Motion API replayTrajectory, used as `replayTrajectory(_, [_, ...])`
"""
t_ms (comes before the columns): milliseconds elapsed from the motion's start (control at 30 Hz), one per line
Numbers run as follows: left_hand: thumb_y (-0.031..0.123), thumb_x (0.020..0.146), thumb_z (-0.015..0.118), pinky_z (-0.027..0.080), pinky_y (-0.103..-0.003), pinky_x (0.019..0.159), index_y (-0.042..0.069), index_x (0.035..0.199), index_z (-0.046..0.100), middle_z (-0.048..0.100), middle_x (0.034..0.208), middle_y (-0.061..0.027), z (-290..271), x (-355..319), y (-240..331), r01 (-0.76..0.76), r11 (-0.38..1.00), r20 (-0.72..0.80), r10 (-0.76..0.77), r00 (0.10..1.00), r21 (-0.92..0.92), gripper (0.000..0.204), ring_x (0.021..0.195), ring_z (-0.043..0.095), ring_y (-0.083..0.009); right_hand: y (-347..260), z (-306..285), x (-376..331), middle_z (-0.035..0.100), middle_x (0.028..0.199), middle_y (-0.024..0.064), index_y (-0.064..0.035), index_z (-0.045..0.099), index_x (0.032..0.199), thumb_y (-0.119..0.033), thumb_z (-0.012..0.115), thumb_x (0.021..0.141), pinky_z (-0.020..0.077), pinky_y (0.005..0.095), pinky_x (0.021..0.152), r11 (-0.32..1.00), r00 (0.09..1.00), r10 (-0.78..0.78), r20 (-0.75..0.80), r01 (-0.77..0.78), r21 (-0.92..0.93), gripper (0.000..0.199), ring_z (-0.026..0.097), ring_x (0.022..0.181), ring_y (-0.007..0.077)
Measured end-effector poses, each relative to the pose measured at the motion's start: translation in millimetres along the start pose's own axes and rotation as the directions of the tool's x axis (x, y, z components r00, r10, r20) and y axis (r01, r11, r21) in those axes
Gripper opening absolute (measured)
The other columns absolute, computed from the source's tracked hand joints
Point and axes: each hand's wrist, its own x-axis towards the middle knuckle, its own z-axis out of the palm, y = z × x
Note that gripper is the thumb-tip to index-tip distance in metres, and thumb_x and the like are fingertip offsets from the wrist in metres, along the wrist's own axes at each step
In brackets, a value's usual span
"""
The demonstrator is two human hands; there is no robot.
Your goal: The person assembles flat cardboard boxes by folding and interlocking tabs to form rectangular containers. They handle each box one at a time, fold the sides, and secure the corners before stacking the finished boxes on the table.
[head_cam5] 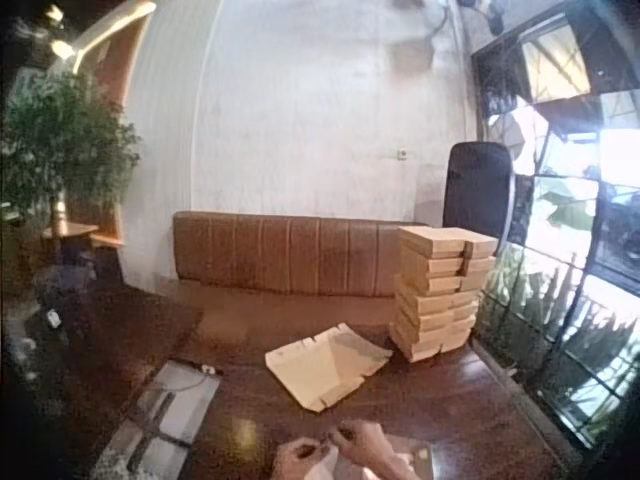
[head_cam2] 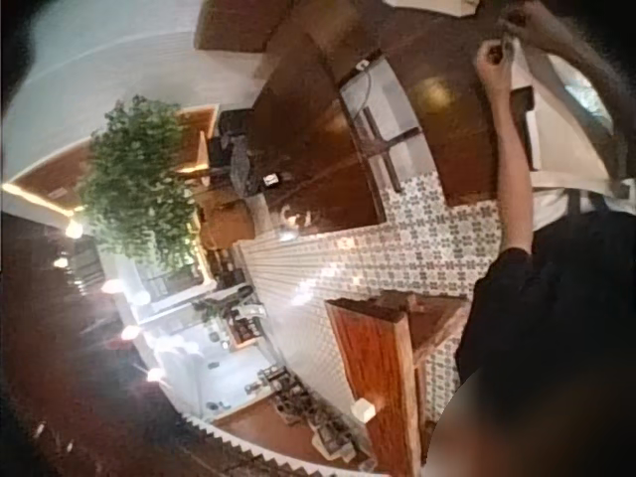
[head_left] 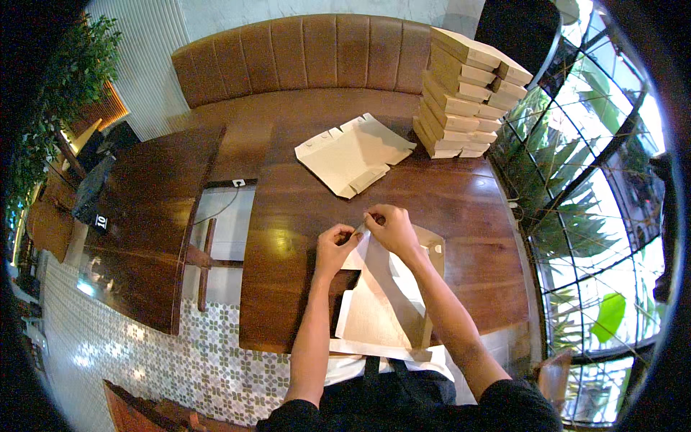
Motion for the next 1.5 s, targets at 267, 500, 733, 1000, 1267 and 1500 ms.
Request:
replayTrajectory(267, [0.017, 0.094, 0.08, 0.052, -0.026, 0.074, 0.001, 0.103, 0.076, 0.074, 0.094, -0.0024, 4, 1, 9, -0.11, 0.991, 0.025, 0.113, 0.993, -0.08, 0.019, 0.081, 0.064, -0.0087, 1, -24, 7, 0.08, 0.094, 0.0141, 0.0005, 0.077, 0.103, -0.01, 0.076, 0.086, 0.0608, 0.0335, 0.079, 0.983, 0.983, 0.178, -0.051, -0.175, 0.054, 0.02, 0.078, 0.084, 0.02])
replayTrajectory(500, [0.02, 0.094, 0.08, 0.054, -0.027, 0.077, -0.001, 0.11, 0.078, 0.076, 0.098, -0.0047, -11, -2, 12, 0.204, 0.911, 0.118, -0.173, 0.978, -0.358, 0.026, 0.084, 0.068, -0.011, 7, -5, -29, 0.08, 0.097, 0.0095, -0.0007, 0.073, 0.114, -0.001, 0.078, 0.088, 0.0609, 0.0289, 0.079, 0.93, 0.977, 0.214, 0.003, -0.204, 0.307, 0.026, 0.075, 0.089, 0.0131])
replayTrajectory(733, [0.02, 0.096, 0.078, 0.053, -0.026, 0.071, 0.001, 0.105, 0.078, 0.074, 0.092, -0.0035, 3, -10, 15, 0.279, 0.873, 0.141, -0.242, 0.96, -0.4, 0.021, 0.078, 0.066, -0.009, 17, 24, -52, 0.08, 0.099, 0.0097, -0.0003, 0.077, 0.111, -0.008, 0.082, 0.088, 0.0602, 0.0308, 0.081, 0.882, 0.954, 0.298, -0.024, -0.265, 0.39, 0.025, 0.075, 0.089, 0.0148])
replayTrajectory(1000, [0.018, 0.096, 0.078, 0.053, -0.026, 0.072, 0.003, 0.1, 0.074, 0.073, 0.089, -0.0022, 4, -8, 10, 0.206, 0.918, 0.118, -0.175, 0.977, -0.34, 0.017, 0.078, 0.066, -0.0086, 19, 25, -63, 0.08, 0.099, 0.0094, 0.0006, 0.079, 0.112, -0.013, 0.082, 0.091, 0.0597, 0.0308, 0.082, 0.815, 0.941, 0.336, 0.04, -0.312, 0.489, 0.025, 0.074, 0.088, 0.0146])
replayTrajectory(1267, [0.018, 0.095, 0.08, 0.051, -0.024, 0.072, 0.004, 0.097, 0.072, 0.071, 0.088, -0.0007, 6, -8, 11, 0.162, 0.925, 0.117, -0.128, 0.985, -0.343, 0.016, 0.079, 0.063, -0.0071, 13, 19, -57, 0.078, 0.104, 0.0076, 0.002, 0.077, 0.115, -0.018, 0.078, 0.096, 0.0569, 0.0294, 0.086, 0.836, 0.949, 0.312, 0.041, -0.295, 0.463, 0.027, 0.071, 0.093, 0.0132])
replayTrajectory(1500, [0.019, 0.094, 0.08, 0.049, -0.024, 0.07, 0.004, 0.094, 0.072, 0.069, 0.085, 0.0015, 5, -8, 10, 0.164, 0.914, 0.114, -0.131, 0.985, -0.37, 0.016, 0.076, 0.06, -0.0058, 10, 16, -60, 0.077, 0.108, 0.0072, 0.0018, 0.076, 0.118, -0.022, 0.075, 0.1, 0.0555, 0.0293, 0.091, 0.719, 0.931, 0.346, 0.12, -0.345, 0.603, 0.03, 0.071, 0.098, 0.0142])
